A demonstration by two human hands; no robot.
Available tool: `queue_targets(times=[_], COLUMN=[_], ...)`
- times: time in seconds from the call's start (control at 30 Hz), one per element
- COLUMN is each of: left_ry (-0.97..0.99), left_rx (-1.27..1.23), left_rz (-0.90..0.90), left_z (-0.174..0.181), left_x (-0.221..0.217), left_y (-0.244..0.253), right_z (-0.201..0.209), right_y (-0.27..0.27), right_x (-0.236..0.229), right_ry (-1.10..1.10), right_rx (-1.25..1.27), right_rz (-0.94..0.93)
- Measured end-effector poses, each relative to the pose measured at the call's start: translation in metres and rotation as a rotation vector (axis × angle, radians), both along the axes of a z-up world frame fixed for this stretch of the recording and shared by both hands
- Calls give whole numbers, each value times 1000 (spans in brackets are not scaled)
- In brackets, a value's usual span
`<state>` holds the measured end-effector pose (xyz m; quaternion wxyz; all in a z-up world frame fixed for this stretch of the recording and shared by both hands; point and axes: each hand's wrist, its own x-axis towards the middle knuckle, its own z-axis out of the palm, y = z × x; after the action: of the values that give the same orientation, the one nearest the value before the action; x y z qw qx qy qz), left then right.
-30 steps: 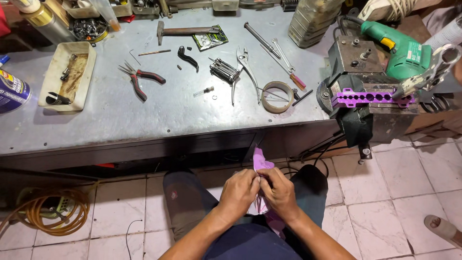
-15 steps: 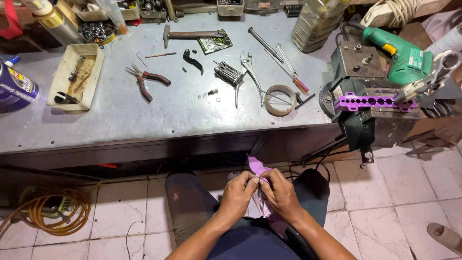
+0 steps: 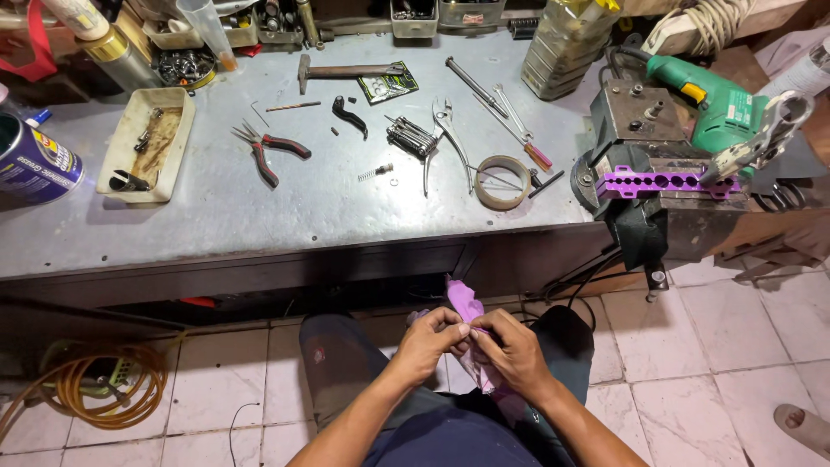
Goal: The person assembles small mechanical parts on a workbench, including a spring and a metal cylinder. They retrieve a small ring from a compartmentalized tray, fit it onto the cylinder, and then use a power drill to tighten the assembly.
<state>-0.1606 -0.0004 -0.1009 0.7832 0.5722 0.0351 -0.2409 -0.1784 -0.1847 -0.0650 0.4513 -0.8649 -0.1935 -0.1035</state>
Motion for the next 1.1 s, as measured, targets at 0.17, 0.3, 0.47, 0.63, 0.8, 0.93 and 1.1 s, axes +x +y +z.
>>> queue_targets(times=[0.17,0.3,0.47,0.63,0.8,0.93,1.1], left_ry=[32,28,46,68,116,-6,-413], left_rx=[65,-27,-160,-91,-81,16,528], left_rz=[105,42,-25,79,113,110,94], left_z=[35,15,16,23,27,41,106], left_x=[-6,-1,-1,-1,-4,0,30], left_y=[-17,-22,-18,-22,-16,-6,37], right_z=[5,5,26,31,3,-33,-97], right_y=[3,-6,-11,-34,-81,-141,-203], right_x=[-5,-10,-16,-17,-10,-15,-35], right_ry=[-5,126,440,580,721,1060,1292], right_rx=[51,106,260,314,353,512,58], right_rz=[-133,-236,-245,-406,-371,-192,-313])
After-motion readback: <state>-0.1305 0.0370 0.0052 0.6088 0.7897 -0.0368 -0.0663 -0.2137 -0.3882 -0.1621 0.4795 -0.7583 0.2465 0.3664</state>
